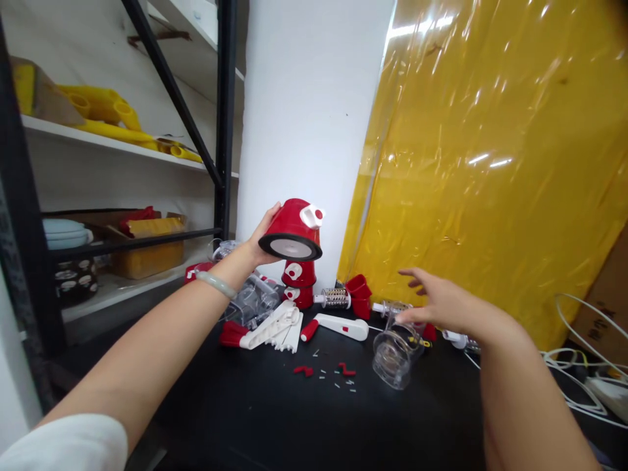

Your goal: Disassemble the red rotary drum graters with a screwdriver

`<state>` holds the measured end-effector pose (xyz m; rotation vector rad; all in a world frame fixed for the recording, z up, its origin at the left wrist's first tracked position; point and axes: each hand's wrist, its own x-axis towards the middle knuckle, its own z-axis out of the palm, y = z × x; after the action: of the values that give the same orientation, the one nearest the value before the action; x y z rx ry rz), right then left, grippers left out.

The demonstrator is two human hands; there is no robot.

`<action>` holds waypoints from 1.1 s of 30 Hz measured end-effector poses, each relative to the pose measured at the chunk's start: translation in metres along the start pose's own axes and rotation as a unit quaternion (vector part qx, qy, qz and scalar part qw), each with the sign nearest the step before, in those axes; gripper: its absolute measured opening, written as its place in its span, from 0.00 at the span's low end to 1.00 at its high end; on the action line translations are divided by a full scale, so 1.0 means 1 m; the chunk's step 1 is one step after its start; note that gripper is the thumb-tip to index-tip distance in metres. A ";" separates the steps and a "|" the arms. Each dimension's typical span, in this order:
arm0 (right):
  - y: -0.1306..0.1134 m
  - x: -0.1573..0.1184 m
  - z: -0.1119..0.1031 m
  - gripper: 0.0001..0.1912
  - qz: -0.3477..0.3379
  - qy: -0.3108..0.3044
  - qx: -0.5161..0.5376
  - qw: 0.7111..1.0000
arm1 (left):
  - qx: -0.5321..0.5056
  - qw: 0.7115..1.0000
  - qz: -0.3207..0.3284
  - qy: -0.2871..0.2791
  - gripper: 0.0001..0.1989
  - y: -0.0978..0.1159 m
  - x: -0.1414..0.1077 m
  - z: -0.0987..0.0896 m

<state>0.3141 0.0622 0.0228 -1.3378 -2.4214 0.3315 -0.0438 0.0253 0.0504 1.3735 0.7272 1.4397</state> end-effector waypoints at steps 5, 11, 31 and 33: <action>-0.100 0.011 0.007 0.51 -0.279 0.156 0.102 0.942 | 0.053 0.998 -0.034 -0.016 0.45 -0.017 -0.004 0.001; -0.161 0.081 0.012 0.50 -0.387 0.033 0.193 0.901 | 0.049 0.998 0.044 0.014 0.43 -0.026 0.007 -0.003; -0.154 0.180 0.049 0.37 -0.237 0.346 -0.013 0.908 | 0.368 0.919 -0.024 0.137 0.48 -0.053 0.023 -0.070; -0.151 0.190 0.062 0.37 -0.222 0.333 -0.021 0.916 | 0.387 0.912 -0.037 0.129 0.56 -0.067 0.026 -0.067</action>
<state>0.0797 0.1427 0.0582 -0.7022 -2.0469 -0.2633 -0.0886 0.0852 -0.0126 1.7164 1.6295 1.3337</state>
